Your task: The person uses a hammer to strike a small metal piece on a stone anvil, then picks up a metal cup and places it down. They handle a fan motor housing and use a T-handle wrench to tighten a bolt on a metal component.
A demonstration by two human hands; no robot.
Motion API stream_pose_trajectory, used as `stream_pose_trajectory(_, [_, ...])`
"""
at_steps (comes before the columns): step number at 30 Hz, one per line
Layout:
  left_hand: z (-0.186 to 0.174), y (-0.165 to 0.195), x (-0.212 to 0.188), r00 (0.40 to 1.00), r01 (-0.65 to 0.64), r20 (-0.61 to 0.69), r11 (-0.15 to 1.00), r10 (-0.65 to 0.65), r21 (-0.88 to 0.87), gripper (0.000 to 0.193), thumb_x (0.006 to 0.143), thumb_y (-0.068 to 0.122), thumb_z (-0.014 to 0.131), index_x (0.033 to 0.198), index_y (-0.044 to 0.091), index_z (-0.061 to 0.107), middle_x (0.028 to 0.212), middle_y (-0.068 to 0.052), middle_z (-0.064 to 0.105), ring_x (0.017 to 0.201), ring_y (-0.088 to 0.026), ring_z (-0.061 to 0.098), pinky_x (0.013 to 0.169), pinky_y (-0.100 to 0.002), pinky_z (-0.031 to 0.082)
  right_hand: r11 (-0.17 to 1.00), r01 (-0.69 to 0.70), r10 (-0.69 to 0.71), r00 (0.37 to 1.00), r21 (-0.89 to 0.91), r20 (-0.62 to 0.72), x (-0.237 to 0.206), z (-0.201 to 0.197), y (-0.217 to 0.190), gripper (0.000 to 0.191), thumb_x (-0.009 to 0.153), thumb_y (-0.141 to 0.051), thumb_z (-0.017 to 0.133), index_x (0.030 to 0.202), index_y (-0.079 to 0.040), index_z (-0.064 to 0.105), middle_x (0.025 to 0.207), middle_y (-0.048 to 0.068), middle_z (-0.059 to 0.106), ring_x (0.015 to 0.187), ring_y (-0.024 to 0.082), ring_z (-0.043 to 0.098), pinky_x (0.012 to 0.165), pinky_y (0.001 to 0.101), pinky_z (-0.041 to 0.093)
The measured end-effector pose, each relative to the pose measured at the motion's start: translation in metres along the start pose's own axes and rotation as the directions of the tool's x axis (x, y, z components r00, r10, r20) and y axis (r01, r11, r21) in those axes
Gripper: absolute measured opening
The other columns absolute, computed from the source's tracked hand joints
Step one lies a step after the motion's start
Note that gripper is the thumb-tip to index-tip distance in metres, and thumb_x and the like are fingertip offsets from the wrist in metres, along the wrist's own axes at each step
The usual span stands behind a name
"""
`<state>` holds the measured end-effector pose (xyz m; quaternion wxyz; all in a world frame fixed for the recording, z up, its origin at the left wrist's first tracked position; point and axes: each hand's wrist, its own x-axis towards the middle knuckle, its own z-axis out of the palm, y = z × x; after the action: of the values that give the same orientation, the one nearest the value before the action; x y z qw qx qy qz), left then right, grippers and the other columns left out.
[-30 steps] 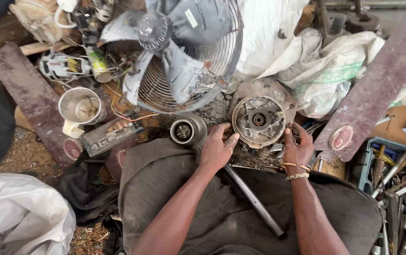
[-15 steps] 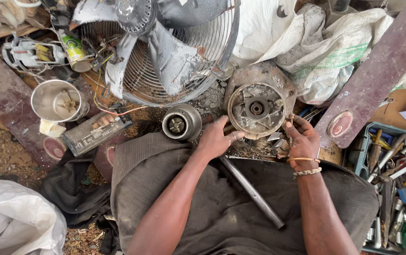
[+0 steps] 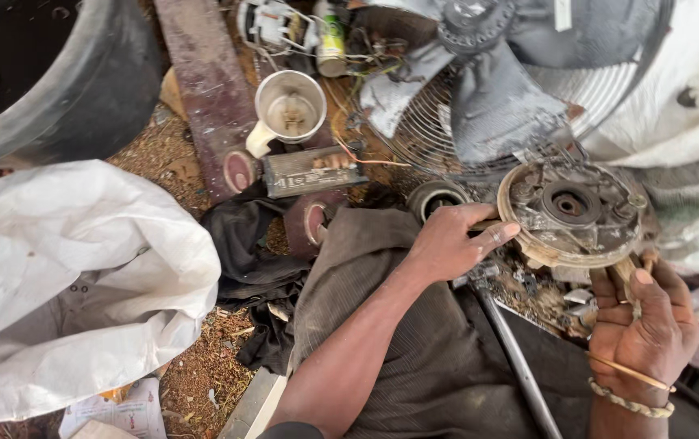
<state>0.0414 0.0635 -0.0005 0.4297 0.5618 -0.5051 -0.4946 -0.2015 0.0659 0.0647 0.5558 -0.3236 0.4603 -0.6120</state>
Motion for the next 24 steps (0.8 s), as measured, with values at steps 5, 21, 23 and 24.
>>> stream_pose_trajectory(5, [-0.021, 0.026, -0.012, 0.972, -0.068, -0.213, 0.988, 0.097, 0.139, 0.064, 0.101, 0.062, 0.056, 0.122, 0.005, 0.074, 0.119, -0.017, 0.075, 0.117, -0.032, 0.070, 0.100, -0.048, 0.052, 0.999, -0.016, 0.012, 0.996, -0.036, -0.090, -0.011, 0.016, -0.004, 0.032, 0.104, 0.007, 0.057, 0.135, 0.011, 0.056, 0.133, 0.025, 0.065, 0.121, 0.035, 0.073, 0.107, 0.0457, 0.059])
stream_pose_trajectory(21, [-0.114, -0.019, -0.004, 0.634, 0.123, -0.755, 0.986, -0.168, -0.117, 0.019, 0.095, 0.015, 0.069, 0.113, 0.008, 0.072, 0.112, -0.010, 0.068, 0.095, -0.024, 0.068, 0.083, -0.039, 0.057, 0.424, 0.103, 0.096, 0.983, -0.900, 0.157, -0.034, 0.032, -0.036, 0.030, 0.096, 0.002, 0.069, 0.124, 0.010, 0.064, 0.108, 0.027, 0.074, 0.105, 0.034, 0.074, 0.084, 0.0368, 0.060])
stream_pose_trajectory(23, [-0.125, -0.025, -0.002, 0.553, 0.068, -0.833, 0.998, -0.027, 0.013, 0.020, 0.093, 0.011, 0.069, 0.113, 0.008, 0.071, 0.115, -0.010, 0.069, 0.105, -0.025, 0.066, 0.090, -0.040, 0.055, 0.559, 0.187, 0.071, 0.960, -0.808, 0.271, -0.023, 0.065, -0.042, 0.028, 0.097, 0.003, 0.068, 0.124, 0.007, 0.063, 0.111, 0.025, 0.073, 0.110, 0.034, 0.073, 0.086, 0.0376, 0.061])
stream_pose_trajectory(24, [-0.131, -0.028, -0.001, 0.511, 0.052, -0.859, 0.996, 0.041, 0.078, 0.020, 0.092, 0.009, 0.069, 0.113, 0.008, 0.071, 0.117, -0.010, 0.069, 0.110, -0.025, 0.064, 0.094, -0.040, 0.054, 0.723, 0.258, 0.023, 0.918, -0.640, 0.396, -0.018, 0.084, -0.039, 0.025, 0.098, 0.001, 0.066, 0.123, 0.005, 0.063, 0.114, 0.023, 0.071, 0.114, 0.032, 0.072, 0.090, 0.0368, 0.064])
